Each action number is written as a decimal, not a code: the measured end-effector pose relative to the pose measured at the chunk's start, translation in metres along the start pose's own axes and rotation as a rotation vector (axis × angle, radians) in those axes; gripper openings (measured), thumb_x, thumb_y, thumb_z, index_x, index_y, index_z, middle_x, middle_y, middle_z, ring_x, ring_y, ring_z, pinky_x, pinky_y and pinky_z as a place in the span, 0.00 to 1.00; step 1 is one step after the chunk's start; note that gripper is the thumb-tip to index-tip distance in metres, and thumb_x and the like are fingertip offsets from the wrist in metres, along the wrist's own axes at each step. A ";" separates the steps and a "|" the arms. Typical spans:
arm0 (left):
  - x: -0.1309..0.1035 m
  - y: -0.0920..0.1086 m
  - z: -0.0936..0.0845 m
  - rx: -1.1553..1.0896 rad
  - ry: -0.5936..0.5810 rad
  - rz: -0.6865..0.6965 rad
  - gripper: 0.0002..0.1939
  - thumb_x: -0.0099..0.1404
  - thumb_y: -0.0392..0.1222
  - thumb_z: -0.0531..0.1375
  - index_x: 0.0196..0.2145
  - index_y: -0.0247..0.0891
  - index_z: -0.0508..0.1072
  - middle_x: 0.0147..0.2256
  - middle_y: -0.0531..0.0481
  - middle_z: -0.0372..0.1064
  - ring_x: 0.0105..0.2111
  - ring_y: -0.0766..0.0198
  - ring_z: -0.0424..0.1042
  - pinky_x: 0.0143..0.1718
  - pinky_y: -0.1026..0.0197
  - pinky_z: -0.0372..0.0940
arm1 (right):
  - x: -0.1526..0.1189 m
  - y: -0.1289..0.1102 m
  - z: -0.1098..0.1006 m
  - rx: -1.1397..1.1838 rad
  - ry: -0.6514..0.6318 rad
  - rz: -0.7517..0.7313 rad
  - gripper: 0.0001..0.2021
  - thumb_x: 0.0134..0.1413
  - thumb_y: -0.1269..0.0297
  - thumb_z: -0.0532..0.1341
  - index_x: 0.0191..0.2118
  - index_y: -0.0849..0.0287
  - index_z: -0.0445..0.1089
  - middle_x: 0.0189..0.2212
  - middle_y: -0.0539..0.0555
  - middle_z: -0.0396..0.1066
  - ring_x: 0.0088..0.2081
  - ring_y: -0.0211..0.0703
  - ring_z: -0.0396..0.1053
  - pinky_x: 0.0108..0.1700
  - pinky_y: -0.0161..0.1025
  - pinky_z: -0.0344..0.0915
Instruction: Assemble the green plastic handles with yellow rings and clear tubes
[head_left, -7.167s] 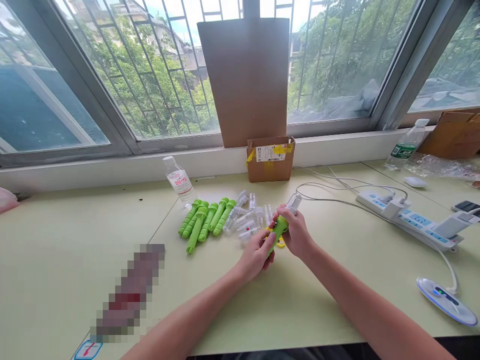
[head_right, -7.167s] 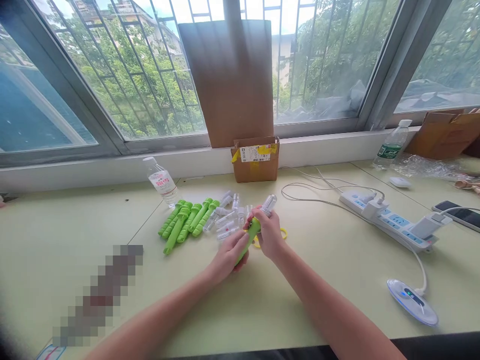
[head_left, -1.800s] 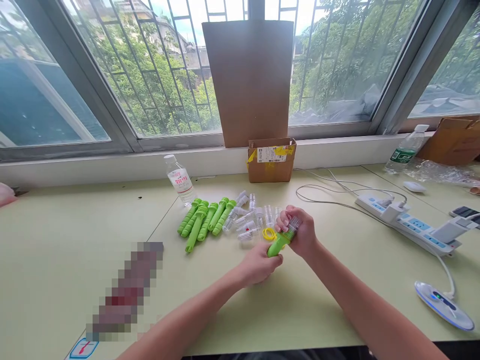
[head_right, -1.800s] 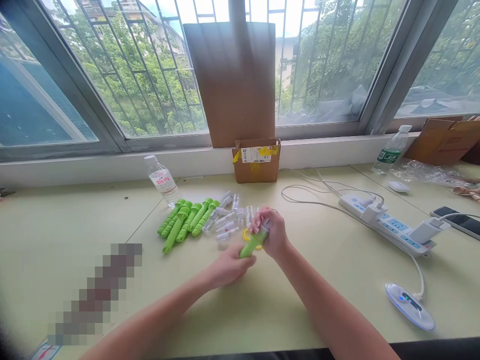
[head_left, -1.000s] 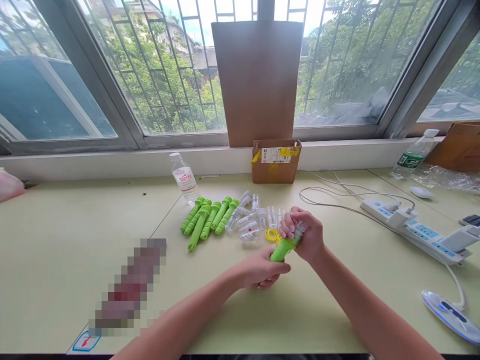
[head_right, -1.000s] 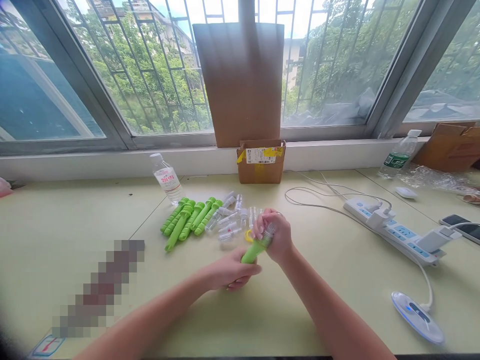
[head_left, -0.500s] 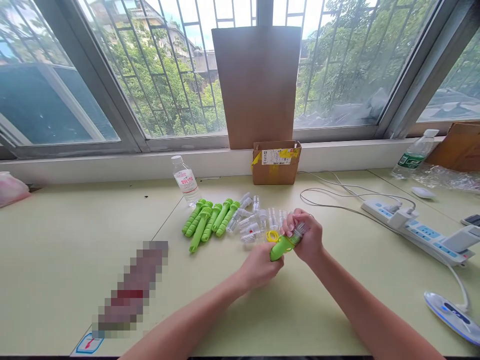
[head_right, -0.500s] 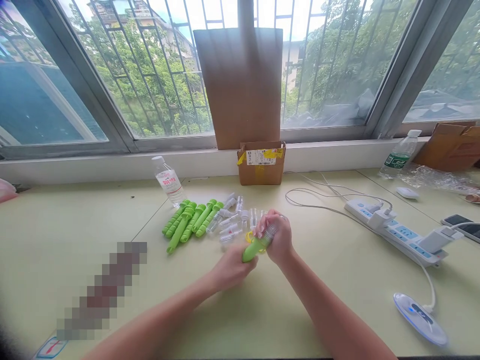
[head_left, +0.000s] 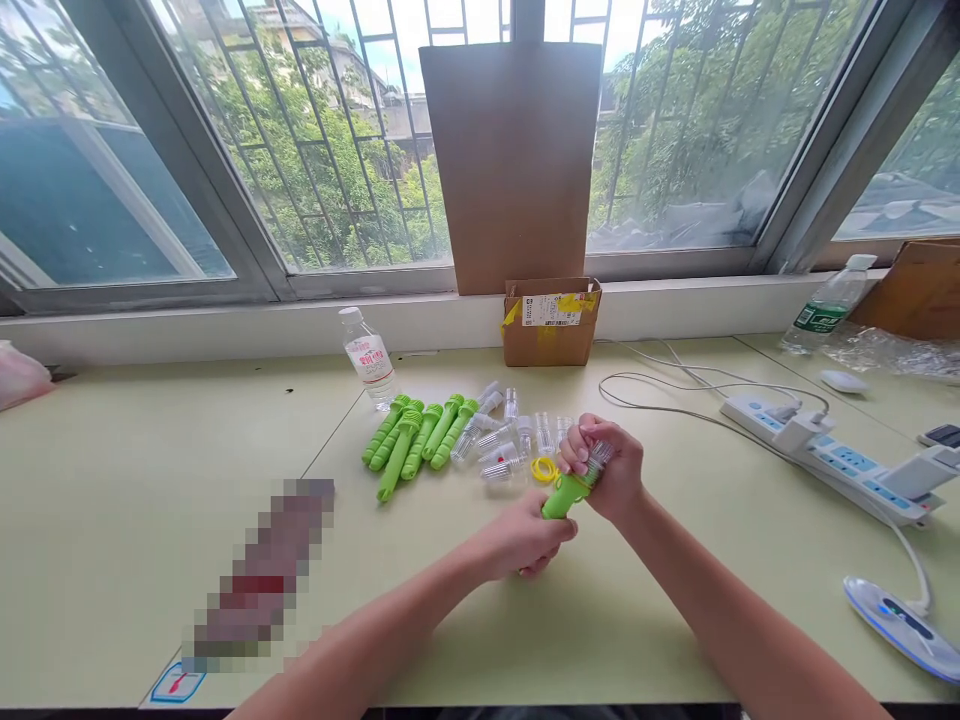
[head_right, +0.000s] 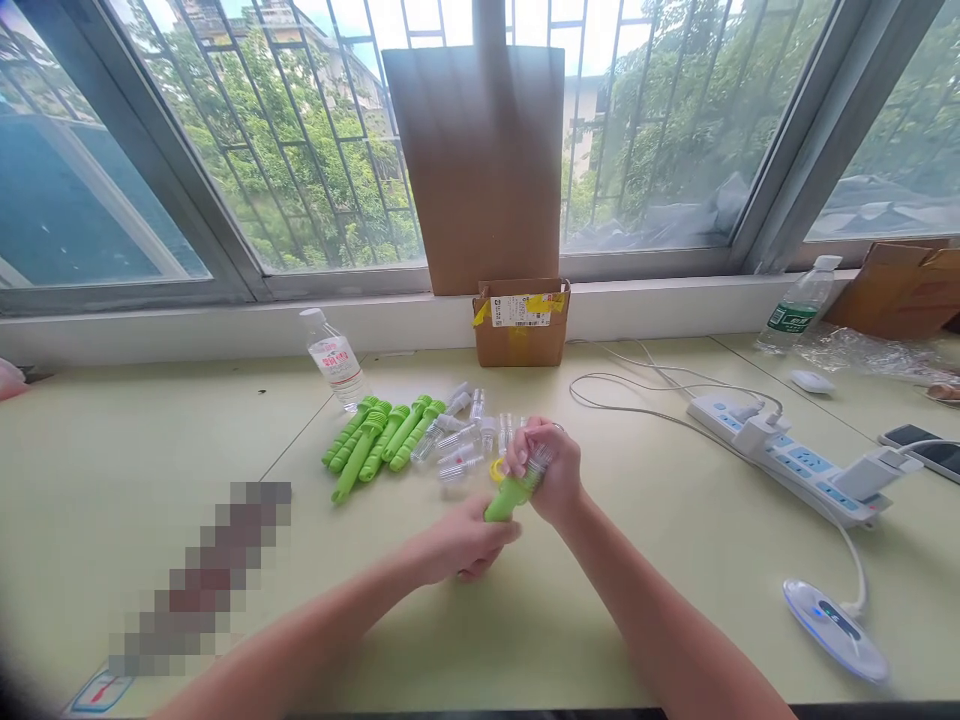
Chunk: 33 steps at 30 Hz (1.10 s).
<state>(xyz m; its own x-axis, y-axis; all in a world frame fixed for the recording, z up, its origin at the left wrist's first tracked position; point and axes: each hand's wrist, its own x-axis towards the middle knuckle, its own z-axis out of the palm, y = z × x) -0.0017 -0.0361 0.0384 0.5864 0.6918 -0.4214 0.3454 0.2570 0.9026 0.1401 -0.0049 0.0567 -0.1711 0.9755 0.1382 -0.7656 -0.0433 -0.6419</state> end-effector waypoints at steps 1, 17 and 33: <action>0.001 0.000 0.001 0.074 0.066 0.038 0.13 0.55 0.38 0.54 0.20 0.41 0.50 0.15 0.60 0.46 0.14 0.72 0.47 0.15 0.66 0.44 | 0.000 0.000 0.000 0.004 0.004 -0.008 0.12 0.42 0.68 0.58 0.15 0.58 0.55 0.11 0.45 0.57 0.13 0.33 0.54 0.21 0.35 0.58; -0.002 0.000 -0.014 -0.189 -0.405 0.002 0.14 0.53 0.47 0.59 0.22 0.40 0.57 0.15 0.58 0.56 0.12 0.71 0.52 0.12 0.66 0.48 | -0.007 -0.002 0.006 0.024 -0.062 0.017 0.11 0.44 0.68 0.57 0.15 0.58 0.58 0.11 0.45 0.57 0.13 0.33 0.54 0.20 0.34 0.56; 0.013 -0.012 0.002 0.609 0.599 0.326 0.05 0.53 0.31 0.53 0.23 0.37 0.59 0.23 0.54 0.58 0.23 0.69 0.53 0.25 0.63 0.47 | -0.001 0.011 0.001 -0.027 0.176 -0.152 0.10 0.41 0.69 0.57 0.15 0.57 0.56 0.11 0.45 0.58 0.14 0.35 0.57 0.20 0.36 0.60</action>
<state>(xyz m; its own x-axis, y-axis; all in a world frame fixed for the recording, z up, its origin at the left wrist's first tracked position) 0.0035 -0.0318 0.0222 0.3028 0.9460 0.1159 0.6562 -0.2951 0.6944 0.1311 -0.0062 0.0504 0.0572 0.9931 0.1026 -0.7572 0.1101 -0.6439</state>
